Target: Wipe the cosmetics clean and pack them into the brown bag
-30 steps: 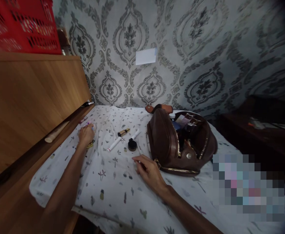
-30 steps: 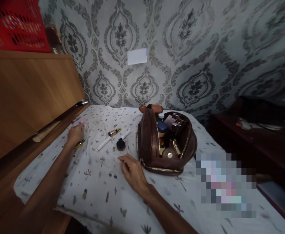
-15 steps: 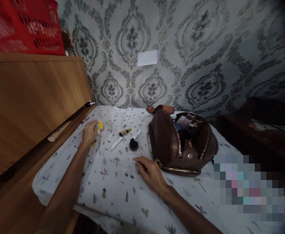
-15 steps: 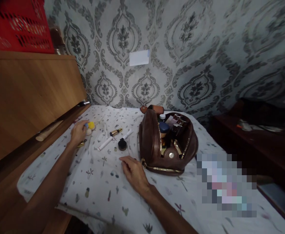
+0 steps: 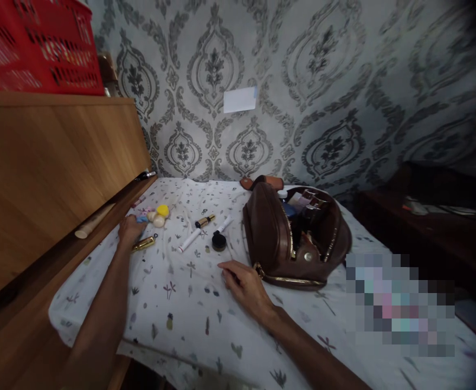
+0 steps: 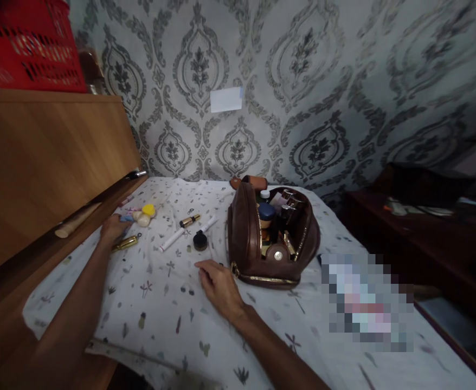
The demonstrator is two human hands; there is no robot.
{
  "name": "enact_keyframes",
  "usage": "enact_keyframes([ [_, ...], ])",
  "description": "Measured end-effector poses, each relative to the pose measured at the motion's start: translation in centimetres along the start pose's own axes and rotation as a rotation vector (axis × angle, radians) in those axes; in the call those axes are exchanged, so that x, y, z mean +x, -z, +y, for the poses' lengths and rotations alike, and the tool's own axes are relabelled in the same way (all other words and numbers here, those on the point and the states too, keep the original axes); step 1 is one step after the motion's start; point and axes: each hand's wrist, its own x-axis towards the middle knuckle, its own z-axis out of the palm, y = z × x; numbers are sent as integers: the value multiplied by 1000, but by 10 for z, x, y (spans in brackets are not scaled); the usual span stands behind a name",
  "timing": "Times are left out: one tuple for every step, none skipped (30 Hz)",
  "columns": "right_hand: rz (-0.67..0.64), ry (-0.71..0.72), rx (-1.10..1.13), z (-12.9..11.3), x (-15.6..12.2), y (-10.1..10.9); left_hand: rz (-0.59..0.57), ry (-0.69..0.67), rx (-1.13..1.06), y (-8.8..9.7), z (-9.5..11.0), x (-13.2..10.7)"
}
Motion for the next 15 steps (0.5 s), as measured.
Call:
enact_keyframes([
  [2, 1, -2, 0, 0, 0, 6, 19, -26, 1, -2, 1],
  [1, 0, -3, -1, 0, 0, 17, 37, -55, 2, -3, 1],
  [2, 0, -2, -1, 1, 0, 30, 53, -84, 2, -4, 1],
  [1, -2, 1, -2, 1, 0, 41, 63, -109, 2, -5, 0],
  [-2, -5, 4, -2, 1, 0, 54, 69, -133, 2, -5, -1],
  [-5, -7, 6, -2, 1, 1, 67, 73, -156, 3, -5, -2],
  [-7, -9, 7, -2, 1, 1, 81, 76, -178, 3, -5, -3],
  [-10, -10, 5, -2, 1, 1, 99, 77, -201, 3, -5, -4],
  [-10, -11, 3, -1, 1, 1, 120, 77, -224, 4, -4, -4],
  [-10, -10, 2, -1, 1, 0, 144, 71, -249, 4, -4, -5],
  [-9, -8, 1, 0, 1, 0, 168, 59, -276, 5, -3, -5],
  [-8, -7, 1, 0, 1, 0, 190, 40, -305, 6, -2, -5],
  [-7, -8, 2, 0, 1, 0, 206, 10, -338, 7, 0, -5],
  [-9, -9, 4, 0, 1, 0, 208, -38, -377, 8, 2, -6],
  [-9, -12, 6, 0, 1, -1, 200, -95, -414, 9, 5, -7],
])
